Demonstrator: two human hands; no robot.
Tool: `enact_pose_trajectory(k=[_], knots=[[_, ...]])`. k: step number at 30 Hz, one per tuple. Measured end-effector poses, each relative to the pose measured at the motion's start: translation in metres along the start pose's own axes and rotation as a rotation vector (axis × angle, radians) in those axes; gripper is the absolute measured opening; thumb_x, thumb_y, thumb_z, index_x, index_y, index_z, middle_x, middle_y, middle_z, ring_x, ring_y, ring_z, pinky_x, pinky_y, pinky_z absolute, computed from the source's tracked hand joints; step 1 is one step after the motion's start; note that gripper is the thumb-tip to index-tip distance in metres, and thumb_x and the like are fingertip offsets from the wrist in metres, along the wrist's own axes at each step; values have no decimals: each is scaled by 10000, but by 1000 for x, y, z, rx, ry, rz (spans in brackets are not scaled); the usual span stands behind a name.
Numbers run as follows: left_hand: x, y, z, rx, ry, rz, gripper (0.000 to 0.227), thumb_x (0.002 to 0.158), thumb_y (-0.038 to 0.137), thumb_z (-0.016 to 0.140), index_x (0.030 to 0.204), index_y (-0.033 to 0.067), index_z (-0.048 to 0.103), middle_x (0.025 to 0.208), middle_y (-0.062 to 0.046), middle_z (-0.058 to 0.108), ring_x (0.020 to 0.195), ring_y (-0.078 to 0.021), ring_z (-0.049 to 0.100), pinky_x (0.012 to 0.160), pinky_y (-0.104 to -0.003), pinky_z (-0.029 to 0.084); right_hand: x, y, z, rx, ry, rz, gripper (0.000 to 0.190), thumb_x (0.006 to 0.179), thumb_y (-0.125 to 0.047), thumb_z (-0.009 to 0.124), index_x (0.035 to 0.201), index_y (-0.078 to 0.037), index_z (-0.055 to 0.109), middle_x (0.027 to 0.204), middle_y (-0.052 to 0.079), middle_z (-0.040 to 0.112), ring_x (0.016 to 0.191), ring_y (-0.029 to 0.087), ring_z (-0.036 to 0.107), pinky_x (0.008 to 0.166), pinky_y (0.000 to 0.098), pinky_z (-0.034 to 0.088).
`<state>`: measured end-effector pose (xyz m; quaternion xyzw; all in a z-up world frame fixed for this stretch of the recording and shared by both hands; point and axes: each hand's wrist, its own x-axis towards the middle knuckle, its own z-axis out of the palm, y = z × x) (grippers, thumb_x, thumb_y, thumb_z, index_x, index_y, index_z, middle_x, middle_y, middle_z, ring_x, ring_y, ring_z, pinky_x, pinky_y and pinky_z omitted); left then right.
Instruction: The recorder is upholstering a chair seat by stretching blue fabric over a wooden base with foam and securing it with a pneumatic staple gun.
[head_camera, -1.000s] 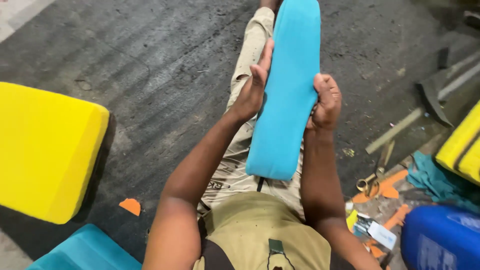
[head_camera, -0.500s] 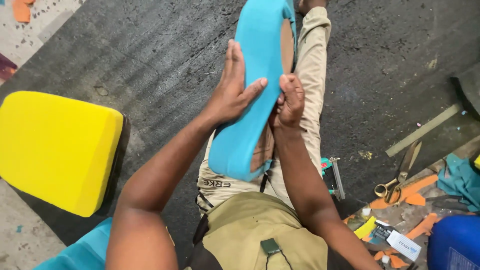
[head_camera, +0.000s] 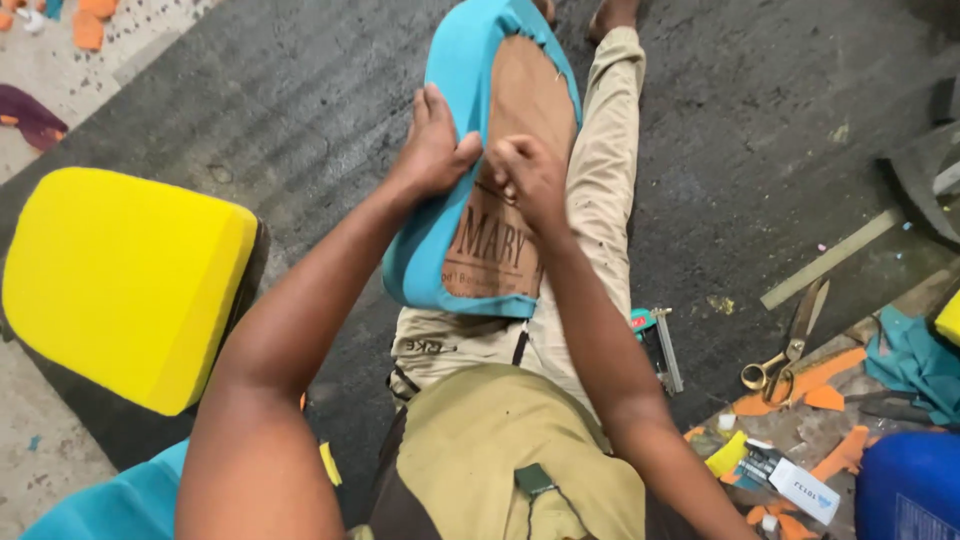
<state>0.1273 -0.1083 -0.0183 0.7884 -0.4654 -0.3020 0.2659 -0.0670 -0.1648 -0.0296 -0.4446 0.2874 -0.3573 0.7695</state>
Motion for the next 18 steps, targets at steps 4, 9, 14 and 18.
enact_pose_trajectory(k=[4,9,14,18], knots=[[6,5,-8,72,-46,-68,1068,930,410,663,1555,-124,-21,1641,-392,41,1520,-533,161,1243,-488,215,-85,-38,-95,-1125,213,-351,229,1014,-15,630,1241,-5,660,1051,138,702,906,214,695,795,357,569],[8,19,-13,89,-99,-121,1095,884,387,690,1560,-102,-20,1644,-379,48,1463,-568,257,1205,-506,293,-235,112,-285,-1744,259,691,530,1035,-348,571,1468,-59,470,1167,312,696,1060,493,678,881,567,538],[5,4,-6,113,-55,-36,1130,902,394,745,1544,-138,-18,1588,-458,51,1458,-621,228,1200,-537,290,-250,98,-292,-1369,449,898,765,1055,-545,451,1594,-113,121,1253,371,579,1084,556,591,911,582,465],[6,21,-16,89,-40,-58,1113,881,387,720,1559,-117,-3,1621,-430,73,1431,-610,290,1185,-540,323,-249,124,-378,-1052,570,554,612,922,-243,667,1434,-23,413,1146,249,674,1012,333,660,864,441,520]])
